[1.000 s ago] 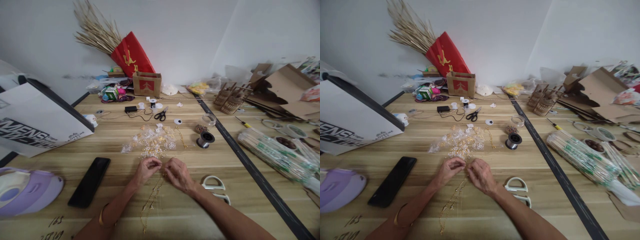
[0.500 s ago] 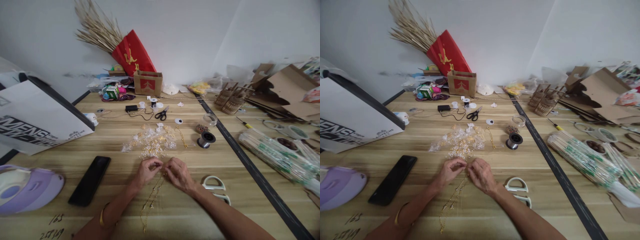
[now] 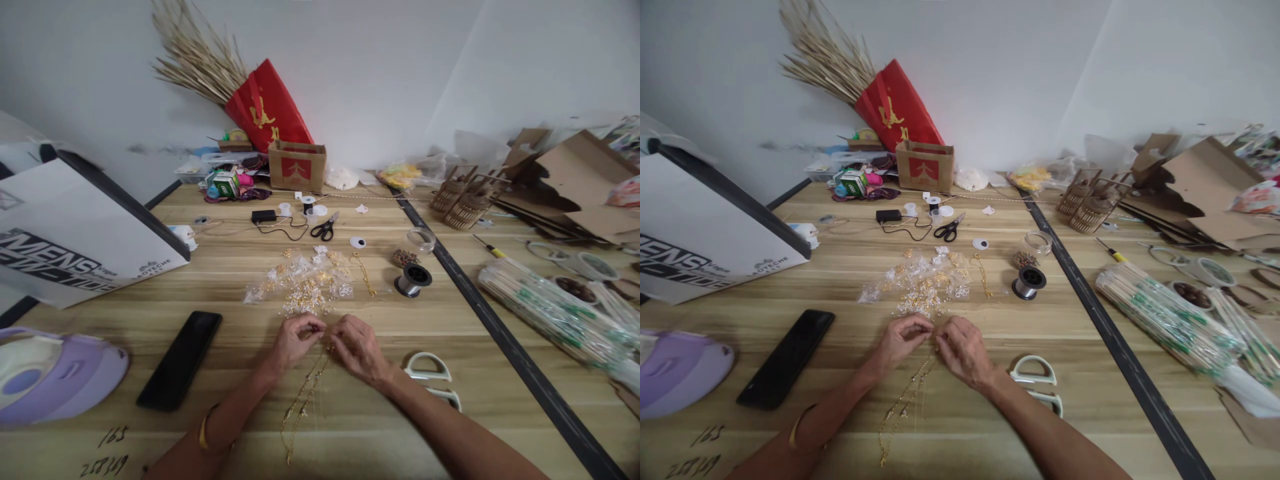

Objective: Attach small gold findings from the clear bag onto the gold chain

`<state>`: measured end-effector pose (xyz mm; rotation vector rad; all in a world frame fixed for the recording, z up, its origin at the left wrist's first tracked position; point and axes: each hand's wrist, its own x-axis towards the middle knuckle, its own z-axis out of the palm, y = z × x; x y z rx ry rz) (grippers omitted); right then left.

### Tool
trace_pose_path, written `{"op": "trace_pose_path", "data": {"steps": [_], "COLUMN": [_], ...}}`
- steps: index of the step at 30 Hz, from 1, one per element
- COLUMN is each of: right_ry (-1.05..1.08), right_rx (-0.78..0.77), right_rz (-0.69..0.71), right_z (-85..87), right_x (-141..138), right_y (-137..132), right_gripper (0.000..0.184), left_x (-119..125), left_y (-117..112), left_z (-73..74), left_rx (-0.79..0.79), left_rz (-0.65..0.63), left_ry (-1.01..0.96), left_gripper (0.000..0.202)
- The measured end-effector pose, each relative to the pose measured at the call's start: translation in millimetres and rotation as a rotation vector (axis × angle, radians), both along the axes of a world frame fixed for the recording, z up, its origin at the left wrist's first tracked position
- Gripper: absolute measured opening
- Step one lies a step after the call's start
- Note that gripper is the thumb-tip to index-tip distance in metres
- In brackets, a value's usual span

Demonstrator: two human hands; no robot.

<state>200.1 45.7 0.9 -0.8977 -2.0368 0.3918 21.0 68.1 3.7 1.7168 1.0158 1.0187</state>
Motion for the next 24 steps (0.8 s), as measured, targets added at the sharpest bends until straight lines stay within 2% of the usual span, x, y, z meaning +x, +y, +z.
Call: {"op": "trace_pose_path", "data": {"steps": [24], "right_ry": [-0.011], "right_rx": [-0.022], "right_rz": [0.003], "right_z": [1.1], "right_x": [-0.4], "right_y": [0.0], "right_gripper": [0.01], "left_x": [0.3], "left_y": [-0.9], "left_z": [-1.6], "left_rx": [-0.005], "left_rz": [-0.019], "left_ry": [-0.01], "left_gripper": [0.006]}}
